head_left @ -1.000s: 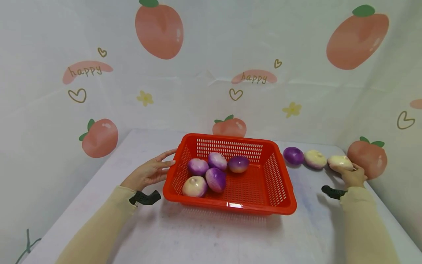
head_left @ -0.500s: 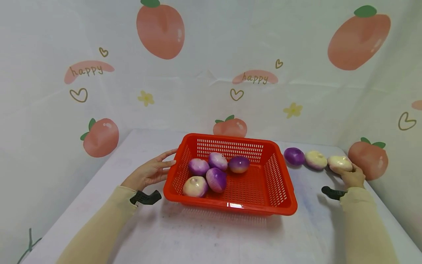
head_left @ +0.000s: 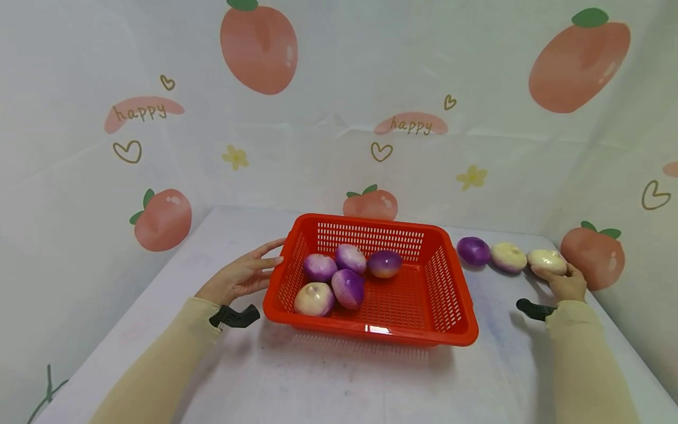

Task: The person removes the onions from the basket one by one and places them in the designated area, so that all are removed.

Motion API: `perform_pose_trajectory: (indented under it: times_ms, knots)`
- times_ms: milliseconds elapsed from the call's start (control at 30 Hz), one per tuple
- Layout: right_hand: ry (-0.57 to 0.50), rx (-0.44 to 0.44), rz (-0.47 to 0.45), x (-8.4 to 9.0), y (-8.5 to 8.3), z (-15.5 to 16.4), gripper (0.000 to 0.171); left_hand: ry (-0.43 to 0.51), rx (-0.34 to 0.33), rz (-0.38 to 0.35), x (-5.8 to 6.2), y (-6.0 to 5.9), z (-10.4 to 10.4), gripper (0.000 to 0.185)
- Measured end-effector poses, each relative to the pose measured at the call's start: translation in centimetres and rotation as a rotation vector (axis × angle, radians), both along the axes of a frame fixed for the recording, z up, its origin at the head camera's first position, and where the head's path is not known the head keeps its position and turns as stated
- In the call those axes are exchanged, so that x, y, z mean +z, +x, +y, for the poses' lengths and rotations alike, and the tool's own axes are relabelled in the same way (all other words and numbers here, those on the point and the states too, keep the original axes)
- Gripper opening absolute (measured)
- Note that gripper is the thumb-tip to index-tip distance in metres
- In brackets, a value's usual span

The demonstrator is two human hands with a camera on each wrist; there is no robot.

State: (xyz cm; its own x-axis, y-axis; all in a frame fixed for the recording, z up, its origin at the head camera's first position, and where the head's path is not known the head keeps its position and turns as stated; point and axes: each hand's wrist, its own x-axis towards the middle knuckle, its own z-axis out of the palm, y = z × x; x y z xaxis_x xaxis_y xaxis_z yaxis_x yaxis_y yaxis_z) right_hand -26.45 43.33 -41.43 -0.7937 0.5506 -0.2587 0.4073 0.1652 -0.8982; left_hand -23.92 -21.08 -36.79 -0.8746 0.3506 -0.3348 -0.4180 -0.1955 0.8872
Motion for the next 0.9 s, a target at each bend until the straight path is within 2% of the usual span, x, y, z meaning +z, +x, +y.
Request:
perform_pose_trajectory:
  times_ms: [233, 600, 900]
  knots:
    - [-0.003, 0.007, 0.018, -0.01, 0.04, -0.13, 0.091, -0.014, -0.014, 0.003, 0.05, -0.03, -0.02, 0.063]
    - [0.063, 0.051, 0.017, -0.41, 0.26, 0.16, 0.092, -0.021, -0.002, 0.0, -0.18, -0.03, 0.06, 0.062]
    - [0.023, 0.035, 0.016, -0.43, 0.09, 0.09, 0.094, -0.005, 0.022, 0.001, -0.25, -0.1, 0.13, 0.063]
